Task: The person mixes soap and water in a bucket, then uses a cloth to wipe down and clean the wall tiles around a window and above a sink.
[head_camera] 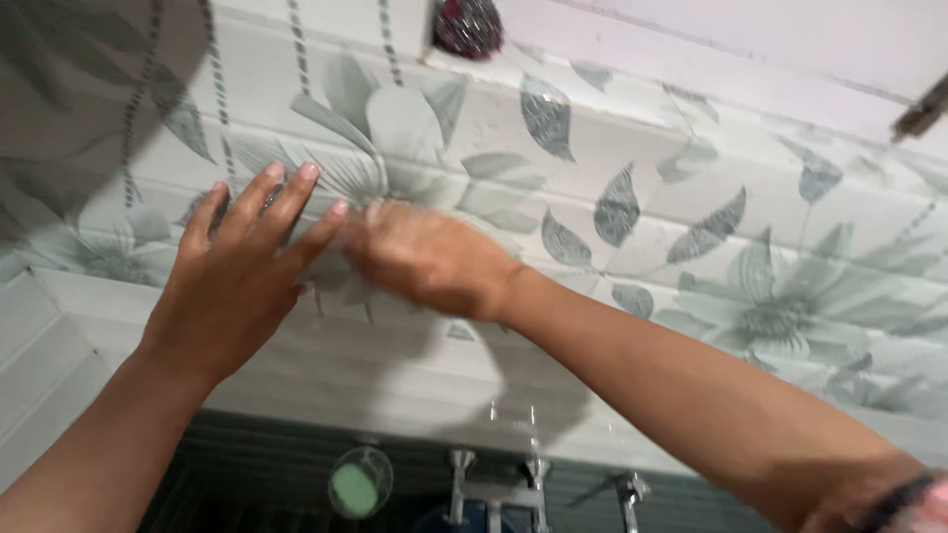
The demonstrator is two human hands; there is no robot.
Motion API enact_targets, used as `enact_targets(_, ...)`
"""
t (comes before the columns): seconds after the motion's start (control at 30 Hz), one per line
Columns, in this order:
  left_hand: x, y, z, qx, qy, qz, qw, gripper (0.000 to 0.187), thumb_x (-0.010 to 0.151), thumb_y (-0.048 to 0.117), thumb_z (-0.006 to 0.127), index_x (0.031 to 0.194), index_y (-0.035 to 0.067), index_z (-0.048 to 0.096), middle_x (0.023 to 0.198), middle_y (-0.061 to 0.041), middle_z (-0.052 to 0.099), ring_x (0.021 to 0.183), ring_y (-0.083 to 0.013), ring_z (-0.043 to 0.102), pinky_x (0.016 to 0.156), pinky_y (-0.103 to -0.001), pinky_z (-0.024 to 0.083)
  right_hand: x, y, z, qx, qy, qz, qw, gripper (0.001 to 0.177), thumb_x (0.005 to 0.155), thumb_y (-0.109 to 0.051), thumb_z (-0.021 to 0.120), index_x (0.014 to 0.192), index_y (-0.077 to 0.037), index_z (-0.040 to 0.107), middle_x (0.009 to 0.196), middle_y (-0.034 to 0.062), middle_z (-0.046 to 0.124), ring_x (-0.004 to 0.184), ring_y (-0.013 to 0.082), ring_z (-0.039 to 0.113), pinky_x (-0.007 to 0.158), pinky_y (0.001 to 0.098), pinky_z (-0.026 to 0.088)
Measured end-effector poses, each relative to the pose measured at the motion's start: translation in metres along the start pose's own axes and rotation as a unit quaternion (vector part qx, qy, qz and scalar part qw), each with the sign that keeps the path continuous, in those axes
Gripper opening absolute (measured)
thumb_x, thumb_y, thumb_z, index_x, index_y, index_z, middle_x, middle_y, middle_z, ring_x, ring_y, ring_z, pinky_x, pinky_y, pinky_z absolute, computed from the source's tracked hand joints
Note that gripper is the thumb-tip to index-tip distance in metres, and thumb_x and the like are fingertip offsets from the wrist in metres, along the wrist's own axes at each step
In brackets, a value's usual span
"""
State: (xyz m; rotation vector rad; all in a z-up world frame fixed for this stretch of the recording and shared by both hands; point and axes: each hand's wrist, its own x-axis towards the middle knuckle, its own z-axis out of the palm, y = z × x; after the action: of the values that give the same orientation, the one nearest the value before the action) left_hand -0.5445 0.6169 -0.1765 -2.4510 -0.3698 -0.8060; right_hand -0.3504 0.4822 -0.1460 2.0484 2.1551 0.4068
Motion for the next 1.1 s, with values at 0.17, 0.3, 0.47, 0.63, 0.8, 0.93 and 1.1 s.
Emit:
enact_targets(0.17,-0.007,-0.016,0.01,-0.1,-0.024,-0.096,0.99,0.097,0.074,0.028,0.087,0.152,0.0,0.036,0.164,-0.015,0.029,0.156,-0.0264,0.027,0.13,-0.043,0.029,0.056,-0.015,-0.015,-0.101,0.36,-0.113,0.92,0.039,0.113,-0.02,0.052,0.149,-0.007,0.051,0.157,0.0093,0.046,0.153,0.0278,0.042,0.133,0.0435,0.037)
enact_targets(0.3,-0.027,-0.029,0.023,-0.124,-0.016,-0.164,0.979,0.104,0.066,0.017,0.088,0.153,-0.004,0.034,0.162,-0.019,0.026,0.153,-0.0324,0.025,0.123,-0.045,0.03,0.09,-0.051,0.015,-0.148,0.299,-0.068,0.94,0.056,0.101,-0.008,0.048,0.157,-0.005,0.04,0.166,0.0069,0.036,0.154,0.0243,0.033,0.128,0.04,0.034)
enact_targets(0.47,-0.062,-0.053,0.035,-0.179,-0.038,-0.174,0.968,0.11,0.063,0.018,0.089,0.155,0.0,0.031,0.163,-0.024,0.022,0.15,-0.0393,0.022,0.117,-0.05,0.03,0.077,-0.051,0.065,-0.497,0.206,-0.205,0.818,0.052,0.117,-0.022,0.037,0.166,-0.004,0.035,0.168,0.0097,0.036,0.151,0.0253,0.036,0.124,0.036,0.031)
enact_targets(0.63,-0.07,-0.069,0.044,-0.187,-0.045,-0.16,0.968,0.112,0.063,0.02,0.091,0.156,0.004,0.031,0.162,-0.023,0.023,0.15,-0.0381,0.025,0.119,-0.049,0.031,0.059,-0.035,0.048,0.068,0.024,-0.157,0.985,0.049,0.11,-0.023,0.031,0.155,-0.011,0.045,0.161,0.0031,0.043,0.149,0.0178,0.043,0.122,0.0406,0.029)
enact_targets(0.8,-0.071,-0.076,0.073,-0.178,0.005,-0.14,0.974,0.117,0.057,0.03,0.092,0.154,0.001,0.034,0.161,-0.026,0.027,0.149,-0.0394,0.027,0.118,-0.051,0.031,0.079,-0.036,0.009,-0.272,0.274,0.018,0.922,0.06,0.109,-0.012,0.044,0.166,-0.018,0.025,0.174,0.0005,0.018,0.162,0.0223,0.024,0.135,0.0417,0.027)
enact_targets(0.93,-0.082,-0.081,0.106,-0.195,0.141,-0.088,0.967,0.105,0.07,0.035,0.088,0.152,-0.004,0.034,0.164,-0.028,0.028,0.154,-0.0413,0.025,0.125,-0.057,0.027,0.128,-0.084,0.044,-0.199,0.204,-0.032,0.958,0.078,0.093,0.0,0.044,0.167,-0.016,0.024,0.173,0.0037,0.012,0.161,0.0223,0.016,0.133,0.0421,0.025)
enact_targets(1.1,-0.101,-0.089,0.123,-0.176,0.037,-0.122,0.976,0.125,0.062,0.044,0.089,0.16,0.003,0.022,0.168,-0.02,0.012,0.153,-0.0406,0.011,0.121,-0.062,0.018,0.118,-0.093,0.099,-0.114,0.176,-0.161,0.964,0.057,0.109,-0.012,0.046,0.164,-0.015,0.032,0.173,0.0019,0.019,0.16,0.0211,0.02,0.134,0.0441,0.025)
